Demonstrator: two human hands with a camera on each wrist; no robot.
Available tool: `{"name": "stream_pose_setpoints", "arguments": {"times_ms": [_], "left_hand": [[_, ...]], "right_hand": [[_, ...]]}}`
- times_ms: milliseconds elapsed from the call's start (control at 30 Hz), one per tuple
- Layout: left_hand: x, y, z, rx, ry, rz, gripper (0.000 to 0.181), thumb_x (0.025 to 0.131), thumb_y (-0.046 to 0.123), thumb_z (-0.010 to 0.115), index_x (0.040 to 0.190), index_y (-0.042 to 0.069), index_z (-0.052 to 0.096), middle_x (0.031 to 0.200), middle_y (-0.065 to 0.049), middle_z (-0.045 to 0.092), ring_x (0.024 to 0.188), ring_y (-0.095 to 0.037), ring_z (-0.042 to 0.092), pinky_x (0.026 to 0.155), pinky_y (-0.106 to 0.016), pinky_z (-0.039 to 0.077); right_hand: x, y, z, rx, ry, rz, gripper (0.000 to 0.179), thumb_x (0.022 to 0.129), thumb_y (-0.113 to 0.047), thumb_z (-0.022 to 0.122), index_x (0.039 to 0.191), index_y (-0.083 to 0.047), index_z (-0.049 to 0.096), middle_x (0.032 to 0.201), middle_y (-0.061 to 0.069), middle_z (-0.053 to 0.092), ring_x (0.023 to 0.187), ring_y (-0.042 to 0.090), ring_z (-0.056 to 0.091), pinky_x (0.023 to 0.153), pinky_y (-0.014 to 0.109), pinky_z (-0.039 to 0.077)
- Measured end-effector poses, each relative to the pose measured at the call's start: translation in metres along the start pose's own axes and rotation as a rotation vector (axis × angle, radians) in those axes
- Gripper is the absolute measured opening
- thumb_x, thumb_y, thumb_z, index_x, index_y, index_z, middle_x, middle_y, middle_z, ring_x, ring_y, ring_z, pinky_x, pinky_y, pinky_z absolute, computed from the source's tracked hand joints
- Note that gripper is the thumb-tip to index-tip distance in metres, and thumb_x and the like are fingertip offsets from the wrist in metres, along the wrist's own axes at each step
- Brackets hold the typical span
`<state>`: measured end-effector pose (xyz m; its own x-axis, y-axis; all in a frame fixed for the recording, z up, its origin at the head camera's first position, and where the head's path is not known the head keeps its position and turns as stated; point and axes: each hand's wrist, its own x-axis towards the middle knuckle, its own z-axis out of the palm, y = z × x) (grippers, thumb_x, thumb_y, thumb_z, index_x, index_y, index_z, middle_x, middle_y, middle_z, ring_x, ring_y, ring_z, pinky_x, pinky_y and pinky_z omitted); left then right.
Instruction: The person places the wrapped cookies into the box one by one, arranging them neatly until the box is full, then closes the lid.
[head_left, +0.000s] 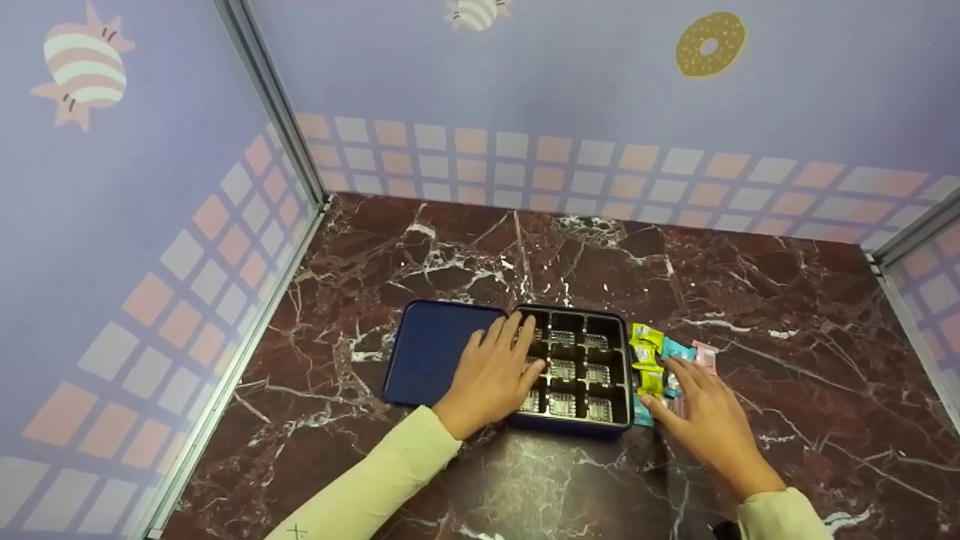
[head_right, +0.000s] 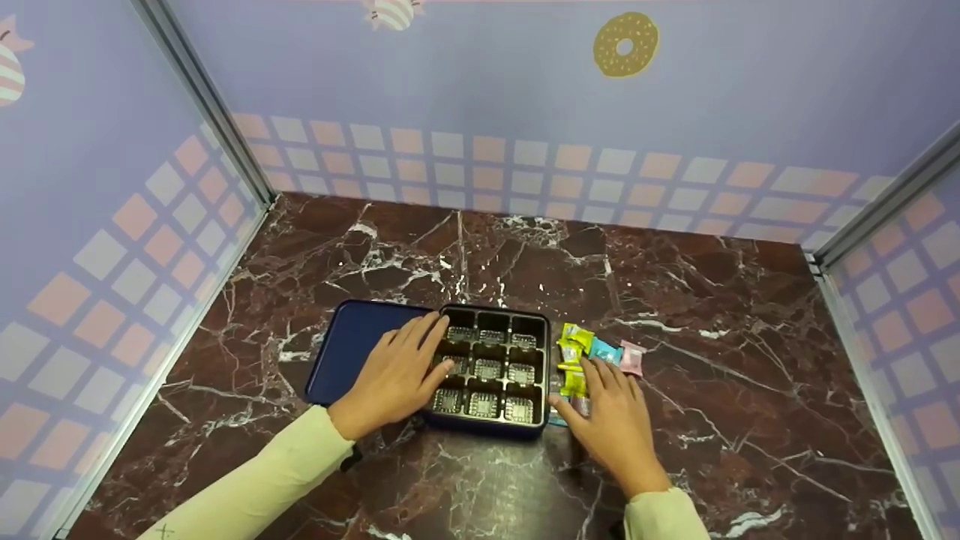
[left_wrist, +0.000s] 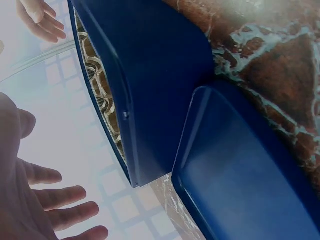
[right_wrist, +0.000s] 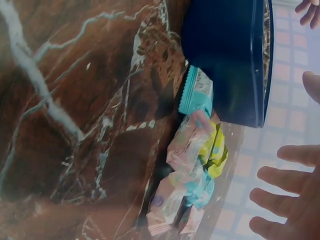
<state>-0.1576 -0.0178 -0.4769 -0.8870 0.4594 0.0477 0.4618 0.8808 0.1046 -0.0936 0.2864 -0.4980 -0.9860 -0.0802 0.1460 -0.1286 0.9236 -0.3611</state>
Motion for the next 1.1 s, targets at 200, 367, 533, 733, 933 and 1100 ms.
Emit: {"name": "stream_pose_setpoints", "arguments": {"times_ms": [200, 367, 533, 733, 933, 1100], "left_hand": [[0.000, -0.001, 0.004, 0.028, 0.042, -0.016, 0.064, 0.102, 0.050, 0.028, 0.152, 0.011, 0.025, 0.152, -0.011, 0.039, 0.138, -0.029, 0.041, 0.109, -0.048, 0.036], [-0.001, 0.000, 0.008, 0.041, 0.092, -0.015, 0.062, 0.102, 0.048, 0.033, 0.149, 0.008, 0.031, 0.141, -0.010, 0.049, 0.127, -0.026, 0.050, 0.100, -0.044, 0.041], [-0.005, -0.002, 0.015, 0.039, 0.135, -0.016, 0.060, 0.101, 0.046, 0.038, 0.146, 0.006, 0.038, 0.128, -0.011, 0.057, 0.114, -0.026, 0.057, 0.092, -0.042, 0.044], [-0.010, -0.005, 0.021, 0.053, 0.166, -0.008, 0.057, 0.100, 0.043, 0.044, 0.140, 0.004, 0.045, 0.117, -0.012, 0.061, 0.102, -0.026, 0.061, 0.084, -0.040, 0.046], [-0.012, -0.006, 0.027, 0.081, 0.160, -0.003, 0.053, 0.099, 0.040, 0.045, 0.138, 0.004, 0.048, 0.113, -0.011, 0.063, 0.098, -0.026, 0.063, 0.081, -0.039, 0.047], [-0.014, -0.008, 0.029, 0.086, 0.138, -0.013, 0.053, 0.099, 0.039, 0.048, 0.139, 0.005, 0.048, 0.115, -0.011, 0.063, 0.097, -0.025, 0.063, 0.081, -0.039, 0.048]], "right_hand": [[-0.002, 0.006, -0.001, -0.019, 0.012, 0.005, 0.071, 0.088, -0.053, 0.062, 0.138, -0.005, 0.049, 0.140, 0.023, 0.050, 0.128, 0.045, 0.045, 0.104, 0.063, 0.030], [-0.006, 0.014, -0.001, -0.030, 0.045, 0.006, 0.067, 0.087, -0.049, 0.065, 0.134, -0.003, 0.052, 0.135, 0.025, 0.054, 0.124, 0.046, 0.049, 0.101, 0.063, 0.033], [-0.013, 0.024, 0.000, -0.045, 0.062, 0.013, 0.064, 0.086, -0.049, 0.066, 0.131, -0.004, 0.054, 0.132, 0.023, 0.056, 0.121, 0.046, 0.051, 0.099, 0.063, 0.034], [-0.020, 0.033, 0.003, -0.044, 0.072, 0.018, 0.061, 0.085, -0.042, 0.070, 0.128, -0.002, 0.056, 0.131, 0.024, 0.057, 0.120, 0.047, 0.052, 0.099, 0.062, 0.035], [-0.024, 0.039, 0.001, -0.053, 0.042, 0.046, 0.064, 0.082, -0.040, 0.074, 0.129, -0.001, 0.056, 0.132, 0.028, 0.054, 0.118, 0.051, 0.051, 0.096, 0.065, 0.036], [-0.026, 0.042, 0.005, -0.047, 0.071, 0.049, 0.057, 0.078, -0.030, 0.078, 0.123, 0.000, 0.059, 0.126, 0.026, 0.058, 0.113, 0.050, 0.054, 0.091, 0.063, 0.041]]}}
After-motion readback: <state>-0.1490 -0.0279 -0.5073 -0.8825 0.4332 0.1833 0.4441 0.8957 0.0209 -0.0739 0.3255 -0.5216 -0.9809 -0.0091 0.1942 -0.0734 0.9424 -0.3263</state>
